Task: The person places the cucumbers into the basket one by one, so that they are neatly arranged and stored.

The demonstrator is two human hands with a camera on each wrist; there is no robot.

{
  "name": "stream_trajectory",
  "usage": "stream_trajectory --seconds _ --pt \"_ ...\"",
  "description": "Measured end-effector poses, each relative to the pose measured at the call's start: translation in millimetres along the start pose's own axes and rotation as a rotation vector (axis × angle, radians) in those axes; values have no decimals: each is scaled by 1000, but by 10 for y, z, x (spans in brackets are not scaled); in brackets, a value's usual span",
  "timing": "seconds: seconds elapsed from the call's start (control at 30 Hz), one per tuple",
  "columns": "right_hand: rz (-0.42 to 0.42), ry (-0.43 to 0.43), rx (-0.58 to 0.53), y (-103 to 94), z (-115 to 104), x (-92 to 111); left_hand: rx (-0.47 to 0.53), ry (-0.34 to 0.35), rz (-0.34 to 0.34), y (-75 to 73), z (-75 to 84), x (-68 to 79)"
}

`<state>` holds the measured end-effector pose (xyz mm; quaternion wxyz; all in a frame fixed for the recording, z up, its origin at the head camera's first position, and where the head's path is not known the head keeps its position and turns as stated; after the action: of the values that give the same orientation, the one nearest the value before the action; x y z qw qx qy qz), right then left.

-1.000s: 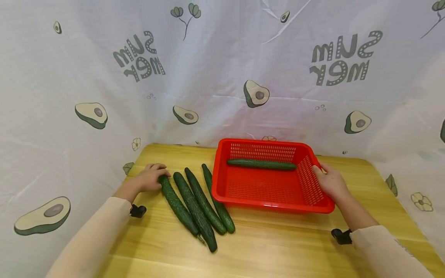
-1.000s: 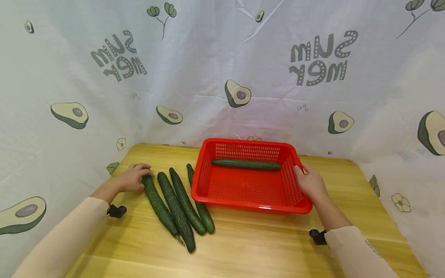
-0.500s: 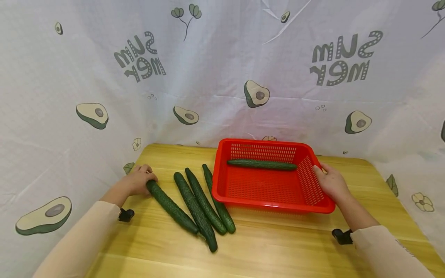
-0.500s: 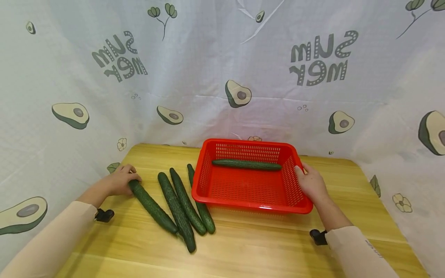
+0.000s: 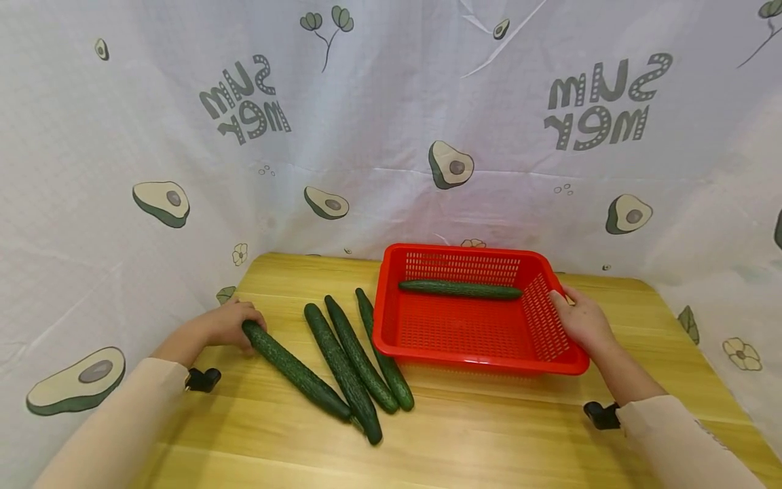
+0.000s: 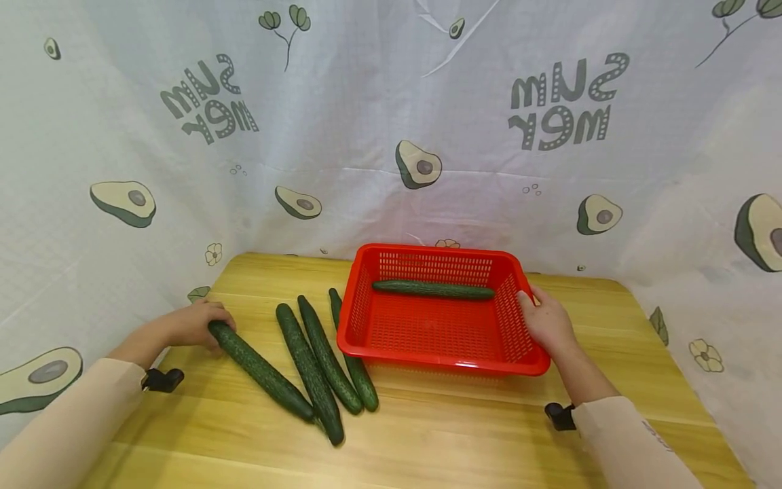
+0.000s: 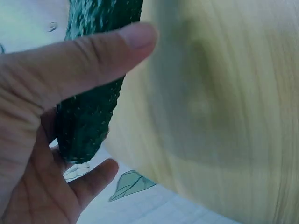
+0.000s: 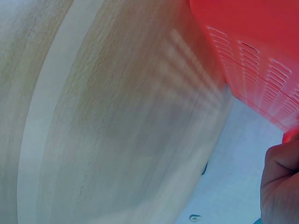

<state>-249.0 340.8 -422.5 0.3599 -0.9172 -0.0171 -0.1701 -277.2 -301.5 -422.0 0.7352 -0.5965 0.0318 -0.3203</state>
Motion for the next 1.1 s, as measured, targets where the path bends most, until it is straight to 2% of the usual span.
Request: stream_trajectory --seconds 0.13,0.47,0.67,0.9,1.1 --pt "-3 1 0 5 1 -12 54 12 16 -82 52 88" --pt "0 -12 -15 18 -14 6 100 72 50 -209 231 137" --pt "6 -18 -16 11 -19 6 166 95 66 -276 339 128" --pt "-3 -13 -27 13 -12 3 181 142 81 -302 483 106" --pt "-3 -1 -26 7 -5 10 213 191 144 -365 682 25"
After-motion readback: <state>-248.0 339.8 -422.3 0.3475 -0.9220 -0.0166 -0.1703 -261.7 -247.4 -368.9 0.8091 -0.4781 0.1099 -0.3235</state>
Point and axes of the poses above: each hand's wrist, its own x-axis away from the middle knuckle, its own y-axis out of the palm, z = x × y, the point moved 4 cm from there along -x, towards the middle knuckle, and after that the axes turned 7 degrees about -z, right-handed, at the moved point
